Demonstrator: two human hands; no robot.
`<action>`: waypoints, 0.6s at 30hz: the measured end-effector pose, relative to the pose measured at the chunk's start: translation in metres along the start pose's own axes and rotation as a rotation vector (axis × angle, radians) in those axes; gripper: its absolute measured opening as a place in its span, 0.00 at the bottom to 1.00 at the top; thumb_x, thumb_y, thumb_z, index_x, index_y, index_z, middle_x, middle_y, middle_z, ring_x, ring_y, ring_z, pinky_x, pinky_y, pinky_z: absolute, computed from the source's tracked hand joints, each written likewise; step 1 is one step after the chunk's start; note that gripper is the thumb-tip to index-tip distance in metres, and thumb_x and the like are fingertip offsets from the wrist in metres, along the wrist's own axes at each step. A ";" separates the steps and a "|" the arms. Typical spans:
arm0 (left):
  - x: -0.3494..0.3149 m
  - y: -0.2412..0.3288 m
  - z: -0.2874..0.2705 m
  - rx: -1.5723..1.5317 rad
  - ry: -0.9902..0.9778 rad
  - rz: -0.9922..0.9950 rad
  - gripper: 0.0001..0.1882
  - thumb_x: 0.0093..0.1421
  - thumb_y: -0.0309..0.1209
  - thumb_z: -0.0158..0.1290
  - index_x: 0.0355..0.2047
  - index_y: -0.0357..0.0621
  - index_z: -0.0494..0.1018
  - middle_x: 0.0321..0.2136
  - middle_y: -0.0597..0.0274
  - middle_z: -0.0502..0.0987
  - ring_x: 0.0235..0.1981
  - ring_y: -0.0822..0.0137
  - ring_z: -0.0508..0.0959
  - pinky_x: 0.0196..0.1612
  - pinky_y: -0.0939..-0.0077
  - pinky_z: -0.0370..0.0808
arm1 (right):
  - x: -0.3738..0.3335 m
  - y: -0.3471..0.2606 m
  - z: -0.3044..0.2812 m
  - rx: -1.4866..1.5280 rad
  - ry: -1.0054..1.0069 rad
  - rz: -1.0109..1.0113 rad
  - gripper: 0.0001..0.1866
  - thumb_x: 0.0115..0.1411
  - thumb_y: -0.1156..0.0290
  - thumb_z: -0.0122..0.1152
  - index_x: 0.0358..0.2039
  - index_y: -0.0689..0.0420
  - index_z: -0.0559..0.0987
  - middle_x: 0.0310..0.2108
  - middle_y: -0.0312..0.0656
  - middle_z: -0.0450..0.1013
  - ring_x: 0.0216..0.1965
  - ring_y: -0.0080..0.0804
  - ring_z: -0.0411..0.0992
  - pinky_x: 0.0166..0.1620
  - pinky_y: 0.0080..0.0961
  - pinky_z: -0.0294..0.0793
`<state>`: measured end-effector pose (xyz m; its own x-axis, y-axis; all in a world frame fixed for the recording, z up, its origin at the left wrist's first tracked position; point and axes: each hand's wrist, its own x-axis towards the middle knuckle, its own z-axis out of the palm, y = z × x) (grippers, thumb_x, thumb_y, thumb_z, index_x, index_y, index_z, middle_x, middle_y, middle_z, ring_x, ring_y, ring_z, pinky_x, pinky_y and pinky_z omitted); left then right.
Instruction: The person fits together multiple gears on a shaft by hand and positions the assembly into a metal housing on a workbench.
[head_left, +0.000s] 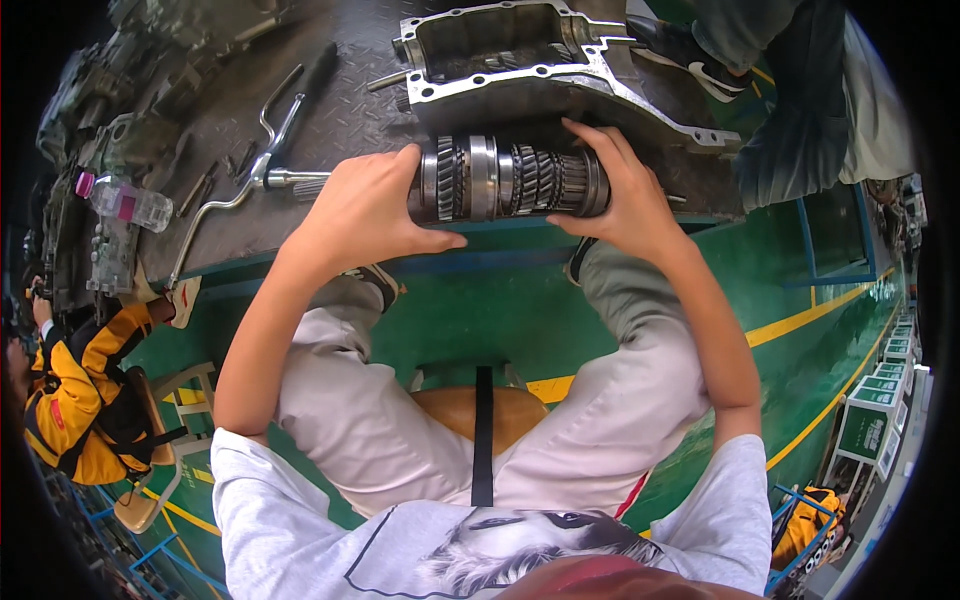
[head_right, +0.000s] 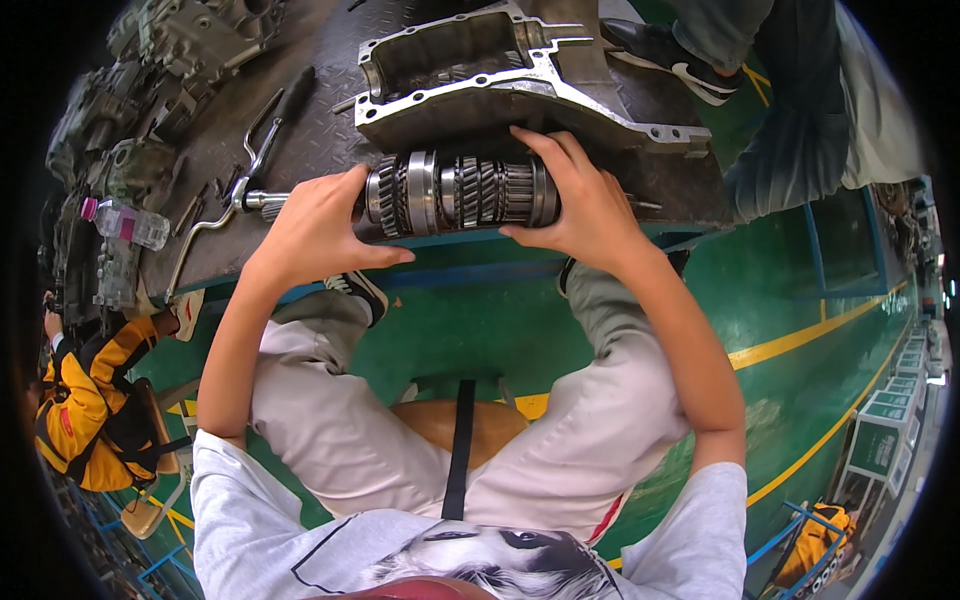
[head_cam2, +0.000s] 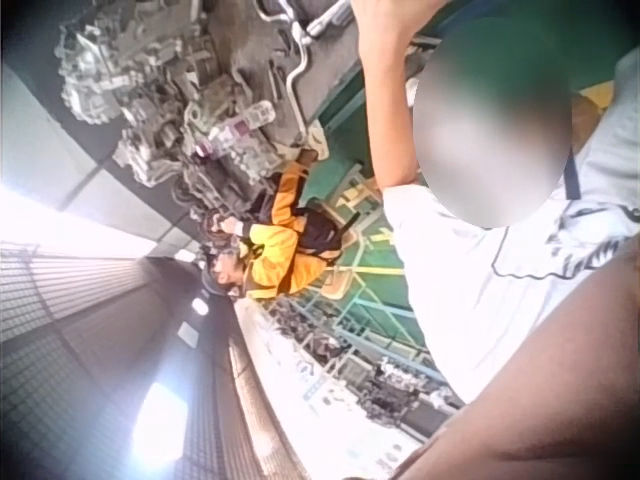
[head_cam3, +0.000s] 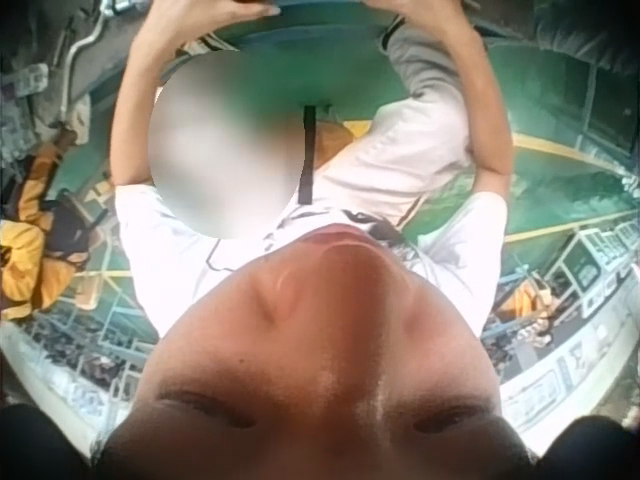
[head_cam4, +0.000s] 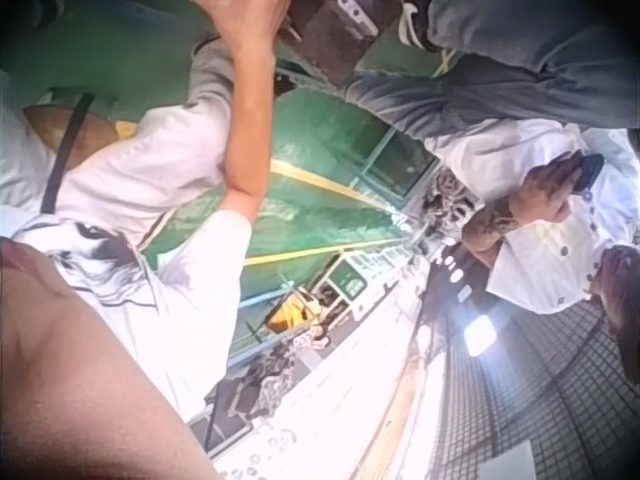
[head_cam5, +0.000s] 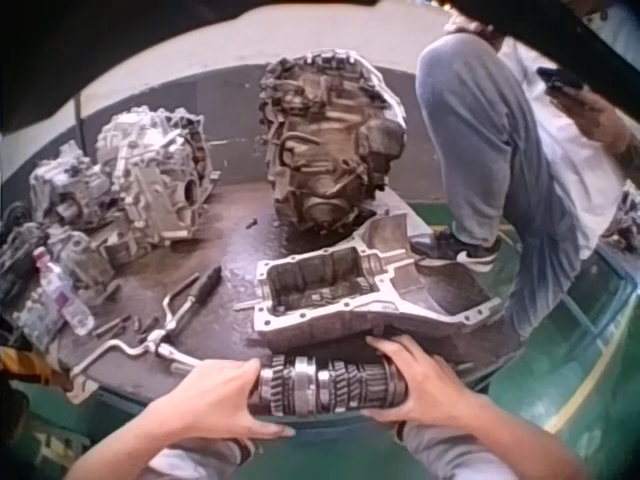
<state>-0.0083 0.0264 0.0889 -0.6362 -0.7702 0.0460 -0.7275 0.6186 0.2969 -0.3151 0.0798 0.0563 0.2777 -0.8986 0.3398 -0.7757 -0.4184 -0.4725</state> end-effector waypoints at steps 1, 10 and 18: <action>0.001 0.001 0.001 0.000 0.009 -0.016 0.35 0.42 0.51 0.73 0.33 0.34 0.69 0.28 0.43 0.78 0.34 0.41 0.79 0.39 0.56 0.75 | 0.001 0.001 0.001 0.015 0.004 0.003 0.51 0.42 0.59 0.82 0.66 0.47 0.66 0.54 0.48 0.70 0.46 0.58 0.76 0.48 0.46 0.79; 0.004 0.004 0.019 0.038 0.158 -0.026 0.39 0.41 0.58 0.73 0.32 0.34 0.71 0.26 0.44 0.79 0.31 0.44 0.81 0.38 0.58 0.77 | -0.002 0.003 0.003 0.086 -0.006 0.065 0.41 0.42 0.63 0.82 0.57 0.54 0.72 0.51 0.48 0.74 0.48 0.52 0.78 0.51 0.41 0.78; 0.006 0.013 0.015 0.069 0.115 -0.136 0.37 0.39 0.55 0.76 0.34 0.36 0.73 0.28 0.47 0.81 0.32 0.46 0.82 0.38 0.59 0.78 | -0.004 0.002 0.009 0.050 0.113 0.029 0.45 0.41 0.52 0.82 0.58 0.54 0.72 0.52 0.48 0.73 0.44 0.55 0.79 0.48 0.44 0.80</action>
<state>-0.0259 0.0323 0.0784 -0.4999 -0.8577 0.1200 -0.8233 0.5136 0.2416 -0.3129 0.0811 0.0465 0.1882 -0.8908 0.4135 -0.7521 -0.4015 -0.5226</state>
